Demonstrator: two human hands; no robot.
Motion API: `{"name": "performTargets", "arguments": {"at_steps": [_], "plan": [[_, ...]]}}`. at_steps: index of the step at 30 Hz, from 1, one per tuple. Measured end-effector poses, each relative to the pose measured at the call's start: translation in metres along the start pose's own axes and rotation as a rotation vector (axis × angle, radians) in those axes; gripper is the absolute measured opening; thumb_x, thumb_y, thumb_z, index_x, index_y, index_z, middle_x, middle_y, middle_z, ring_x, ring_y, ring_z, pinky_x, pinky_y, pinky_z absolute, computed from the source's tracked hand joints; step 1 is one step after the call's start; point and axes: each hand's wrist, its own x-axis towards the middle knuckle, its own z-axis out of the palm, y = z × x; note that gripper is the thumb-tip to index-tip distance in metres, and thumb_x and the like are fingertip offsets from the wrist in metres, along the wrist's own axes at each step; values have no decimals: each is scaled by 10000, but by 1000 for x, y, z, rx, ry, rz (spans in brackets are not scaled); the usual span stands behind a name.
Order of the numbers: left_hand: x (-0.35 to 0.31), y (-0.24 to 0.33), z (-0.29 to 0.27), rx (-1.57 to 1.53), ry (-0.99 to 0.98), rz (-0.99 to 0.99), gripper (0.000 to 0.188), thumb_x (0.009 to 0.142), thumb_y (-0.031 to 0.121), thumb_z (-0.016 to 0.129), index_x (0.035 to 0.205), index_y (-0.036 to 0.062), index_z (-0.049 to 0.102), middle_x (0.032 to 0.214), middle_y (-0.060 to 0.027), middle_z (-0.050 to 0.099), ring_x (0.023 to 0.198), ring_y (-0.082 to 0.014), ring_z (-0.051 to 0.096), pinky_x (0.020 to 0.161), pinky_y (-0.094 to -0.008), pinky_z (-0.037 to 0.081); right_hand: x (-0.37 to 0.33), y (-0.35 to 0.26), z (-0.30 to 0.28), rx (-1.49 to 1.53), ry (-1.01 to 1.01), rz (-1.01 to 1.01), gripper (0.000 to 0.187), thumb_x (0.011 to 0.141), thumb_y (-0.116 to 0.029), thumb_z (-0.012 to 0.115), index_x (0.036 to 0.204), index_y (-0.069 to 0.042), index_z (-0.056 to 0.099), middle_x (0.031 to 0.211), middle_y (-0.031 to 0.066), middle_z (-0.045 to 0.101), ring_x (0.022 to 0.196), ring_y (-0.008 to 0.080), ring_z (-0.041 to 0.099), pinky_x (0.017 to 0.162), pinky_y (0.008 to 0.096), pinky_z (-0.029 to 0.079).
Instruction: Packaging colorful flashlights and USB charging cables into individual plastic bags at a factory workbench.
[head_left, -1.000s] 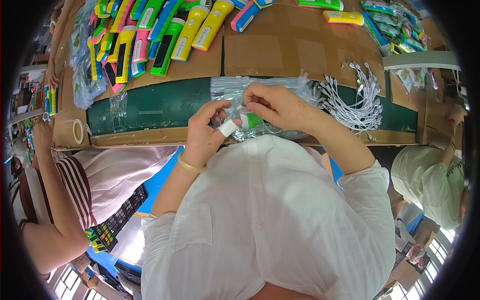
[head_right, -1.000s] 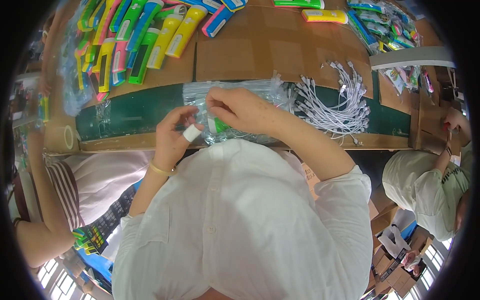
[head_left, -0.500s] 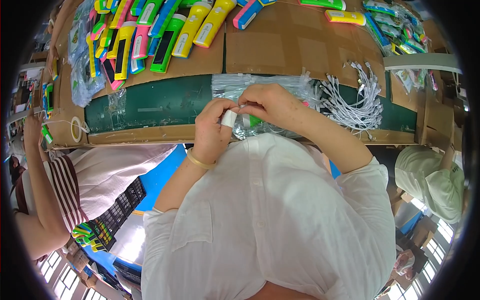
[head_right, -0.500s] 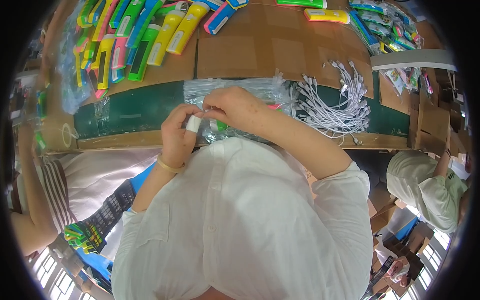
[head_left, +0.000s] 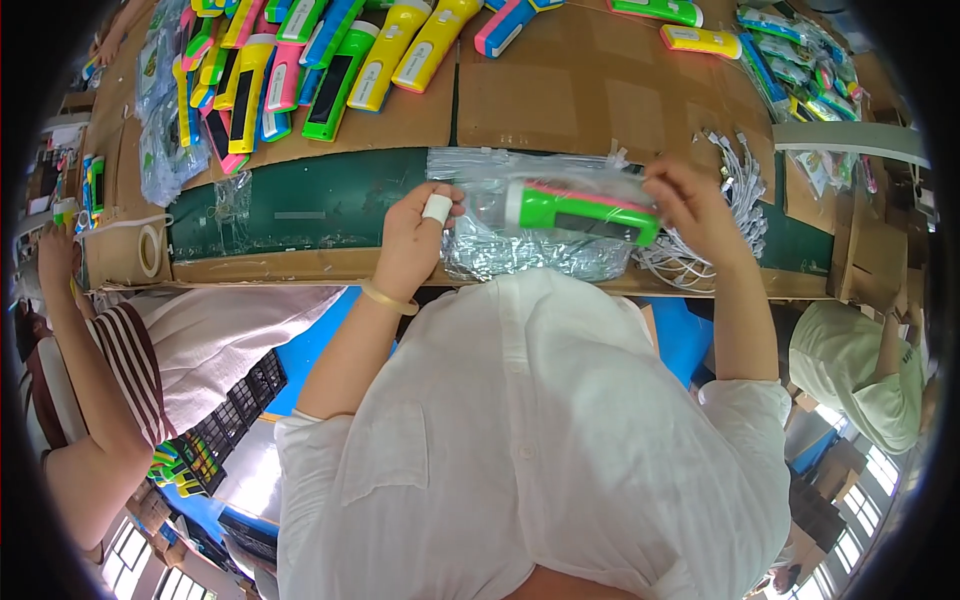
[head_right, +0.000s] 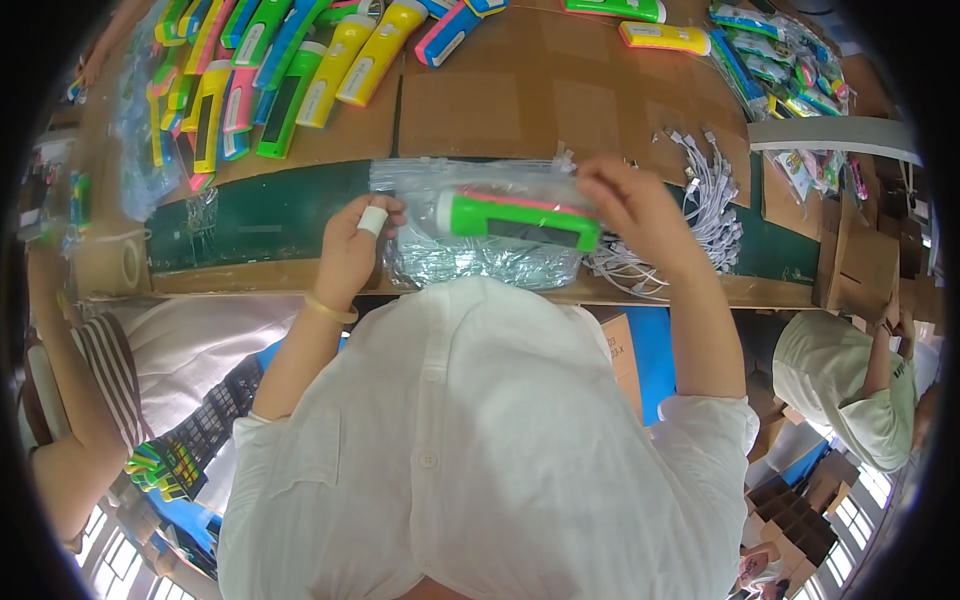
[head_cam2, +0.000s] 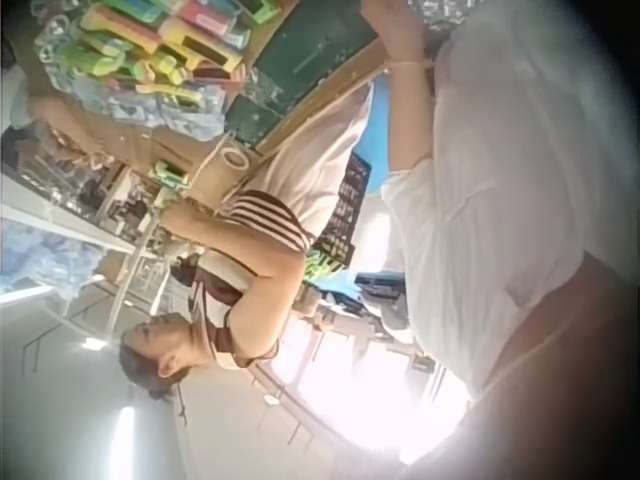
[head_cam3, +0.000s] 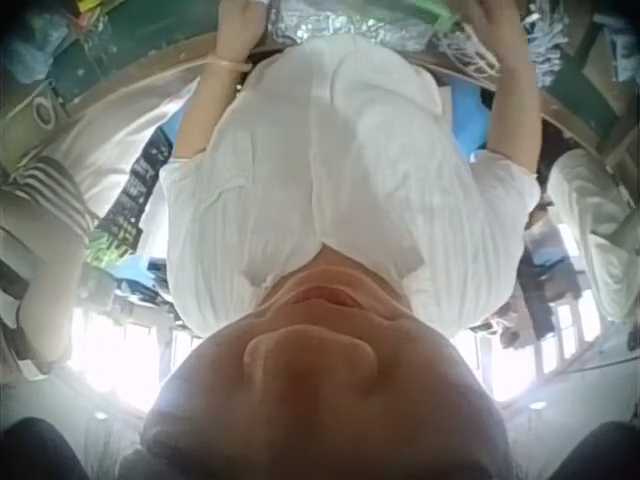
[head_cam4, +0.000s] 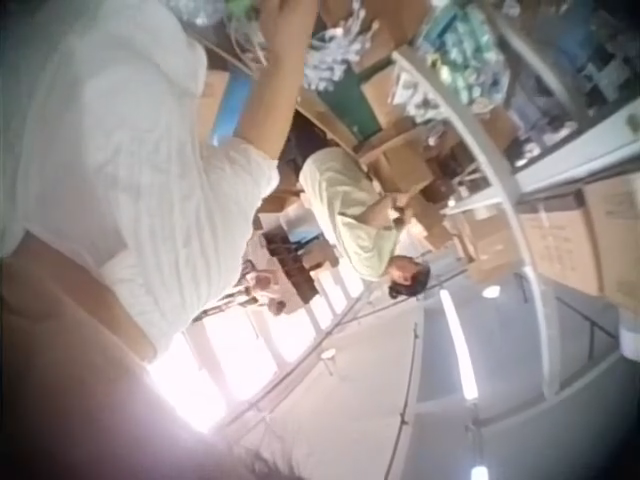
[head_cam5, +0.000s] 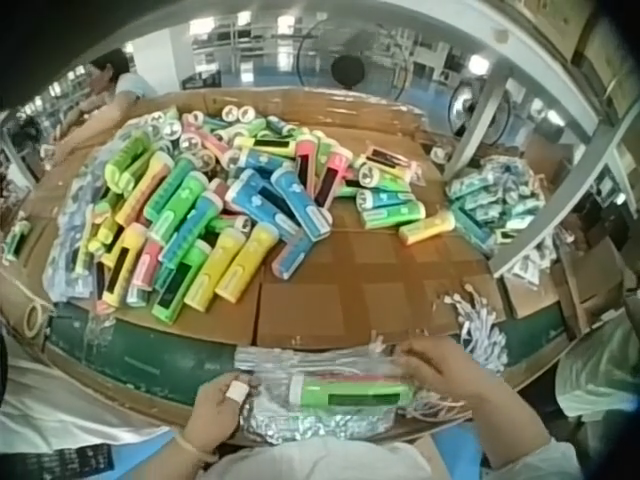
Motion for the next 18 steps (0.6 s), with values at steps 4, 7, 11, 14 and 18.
{"name": "performTargets", "arguments": {"at_steps": [4,7,11,14,18], "plan": [[18,8,16,530,27,559,217,889,-17,614,1079,19,712,1085,-134,701,952,-262,695,818,-328,557,12,19,-105,-26,536,160,244,1030,-294,605,1123,-77,665,801,-27,633,600,37,568,526,207,444],[30,11,29,753,56,651,252,796,8,685,1041,53,720,1088,-132,678,1009,-343,647,867,-398,538,17,63,-248,-117,933,104,363,1015,-338,606,1201,-30,655,772,62,728,745,109,697,615,238,509],[34,14,35,892,64,647,188,804,90,732,988,55,709,1092,-115,682,1076,-337,618,909,-418,513,25,67,-303,-23,1214,-77,440,983,-260,669,1292,44,592,1279,167,642,959,193,734,852,293,589],[35,11,42,896,122,618,173,804,100,734,964,52,690,1037,-106,670,1034,-332,613,895,-449,481,56,35,-203,-114,839,-145,404,975,-249,693,1315,-41,625,1153,58,705,1035,155,697,824,278,567],[33,11,45,938,144,585,172,803,106,736,956,51,679,998,-98,661,1011,-326,613,891,-464,448,71,-12,-19,-138,255,-91,288,947,-191,713,1210,-78,686,1016,13,680,907,103,606,819,277,502]]}}
